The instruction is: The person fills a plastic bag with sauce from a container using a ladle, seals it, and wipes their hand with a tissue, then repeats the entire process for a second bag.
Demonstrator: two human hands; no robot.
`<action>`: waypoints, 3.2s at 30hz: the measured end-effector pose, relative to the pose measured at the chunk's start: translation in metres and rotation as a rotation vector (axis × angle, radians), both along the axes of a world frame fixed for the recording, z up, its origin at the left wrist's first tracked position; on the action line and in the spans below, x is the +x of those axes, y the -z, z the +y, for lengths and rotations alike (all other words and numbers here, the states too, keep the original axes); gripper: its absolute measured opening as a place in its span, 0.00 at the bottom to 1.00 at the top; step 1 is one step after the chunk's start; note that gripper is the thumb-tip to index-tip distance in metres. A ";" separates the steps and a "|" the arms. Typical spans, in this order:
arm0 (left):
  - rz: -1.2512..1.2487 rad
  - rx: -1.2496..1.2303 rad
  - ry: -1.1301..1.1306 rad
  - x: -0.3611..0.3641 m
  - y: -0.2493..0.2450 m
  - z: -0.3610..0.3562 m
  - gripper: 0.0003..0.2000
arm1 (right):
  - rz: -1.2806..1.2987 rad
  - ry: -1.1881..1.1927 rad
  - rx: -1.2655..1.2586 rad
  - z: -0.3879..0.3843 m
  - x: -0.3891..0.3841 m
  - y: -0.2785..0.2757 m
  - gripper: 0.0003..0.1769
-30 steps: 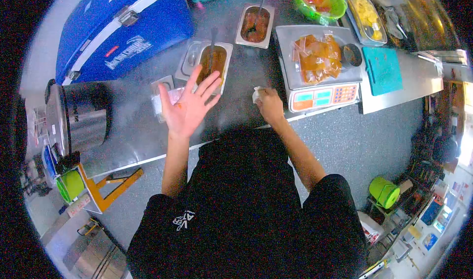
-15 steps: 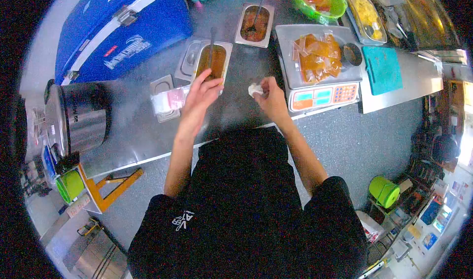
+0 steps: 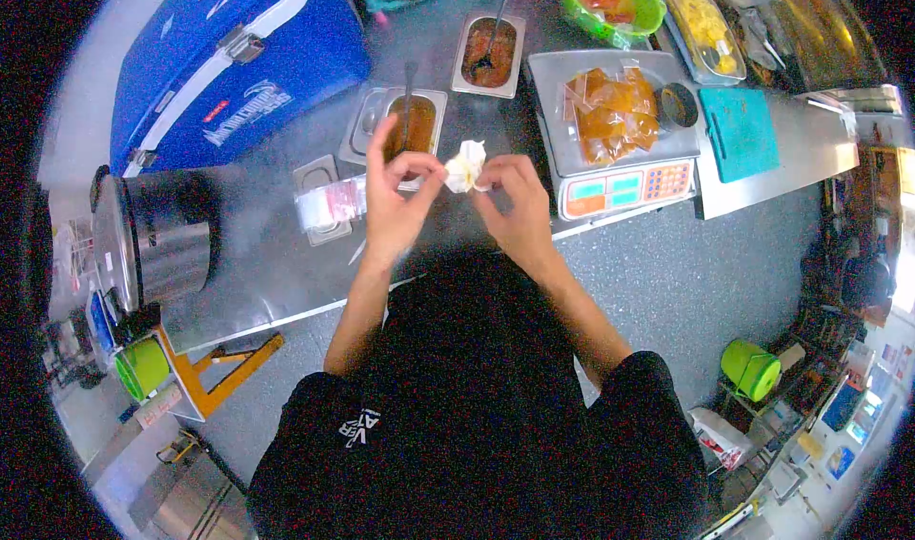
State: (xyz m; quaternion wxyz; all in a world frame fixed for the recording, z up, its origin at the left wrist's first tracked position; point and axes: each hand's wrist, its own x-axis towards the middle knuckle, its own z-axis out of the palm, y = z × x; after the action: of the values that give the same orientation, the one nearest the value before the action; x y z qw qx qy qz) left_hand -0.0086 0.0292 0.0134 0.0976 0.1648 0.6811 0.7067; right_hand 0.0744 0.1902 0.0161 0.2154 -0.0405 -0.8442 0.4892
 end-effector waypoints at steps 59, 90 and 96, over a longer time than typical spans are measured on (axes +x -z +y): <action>-0.498 0.410 0.435 -0.010 -0.043 -0.020 0.48 | -0.108 -0.212 -0.217 0.002 -0.022 -0.048 0.18; 0.734 -0.987 0.215 0.007 -0.063 -0.024 0.41 | -0.347 -0.023 -1.231 0.016 -0.026 -0.049 0.22; 0.667 -0.860 0.211 0.002 -0.059 -0.027 0.42 | 0.091 -0.014 0.179 0.026 -0.027 -0.043 0.29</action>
State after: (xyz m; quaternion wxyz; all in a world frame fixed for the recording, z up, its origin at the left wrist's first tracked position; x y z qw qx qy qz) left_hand -0.0061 0.0023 0.0722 0.0054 0.3921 0.8822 0.2607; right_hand 0.0474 0.2163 0.0591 0.2527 0.0070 -0.8742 0.4145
